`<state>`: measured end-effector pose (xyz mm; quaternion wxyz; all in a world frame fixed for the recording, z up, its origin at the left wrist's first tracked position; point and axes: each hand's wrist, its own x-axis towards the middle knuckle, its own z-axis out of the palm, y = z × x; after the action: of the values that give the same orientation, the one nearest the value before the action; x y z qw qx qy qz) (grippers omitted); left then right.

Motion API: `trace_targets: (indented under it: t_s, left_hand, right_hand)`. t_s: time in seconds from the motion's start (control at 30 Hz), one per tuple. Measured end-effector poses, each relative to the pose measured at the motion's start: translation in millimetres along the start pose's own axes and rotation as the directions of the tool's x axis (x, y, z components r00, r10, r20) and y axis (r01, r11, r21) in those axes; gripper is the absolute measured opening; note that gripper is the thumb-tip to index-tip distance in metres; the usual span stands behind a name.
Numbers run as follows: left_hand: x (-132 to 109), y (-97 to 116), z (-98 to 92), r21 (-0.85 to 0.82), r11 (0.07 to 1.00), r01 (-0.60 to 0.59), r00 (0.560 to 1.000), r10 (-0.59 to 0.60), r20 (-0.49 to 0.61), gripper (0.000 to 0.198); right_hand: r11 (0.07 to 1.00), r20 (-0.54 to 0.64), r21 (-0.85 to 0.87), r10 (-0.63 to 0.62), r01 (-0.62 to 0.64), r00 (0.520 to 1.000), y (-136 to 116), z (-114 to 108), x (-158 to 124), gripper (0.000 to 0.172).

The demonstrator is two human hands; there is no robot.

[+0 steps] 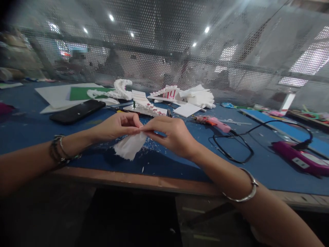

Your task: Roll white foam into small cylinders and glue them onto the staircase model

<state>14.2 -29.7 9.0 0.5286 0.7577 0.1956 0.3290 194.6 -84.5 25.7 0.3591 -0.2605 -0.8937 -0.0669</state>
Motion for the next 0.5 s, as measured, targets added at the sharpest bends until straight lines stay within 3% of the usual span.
trace_targets:
  t_s: [0.3,0.5]
  left_hand:
    - [1.1,-4.5,-2.4,-0.002,1.0,-0.021,0.999,0.021,0.044,0.006]
    - [0.3,-4.5,-2.7,0.029,0.999,-0.018,0.999,0.017,0.038,0.007]
  right_hand:
    - [0.991,-0.021,-0.104,-0.081,0.078,0.997,0.5,2.0,-2.7,0.008]
    - [0.999,0.041,0.024,-0.031,0.03,0.999,1.5,0.8,0.5,0.007]
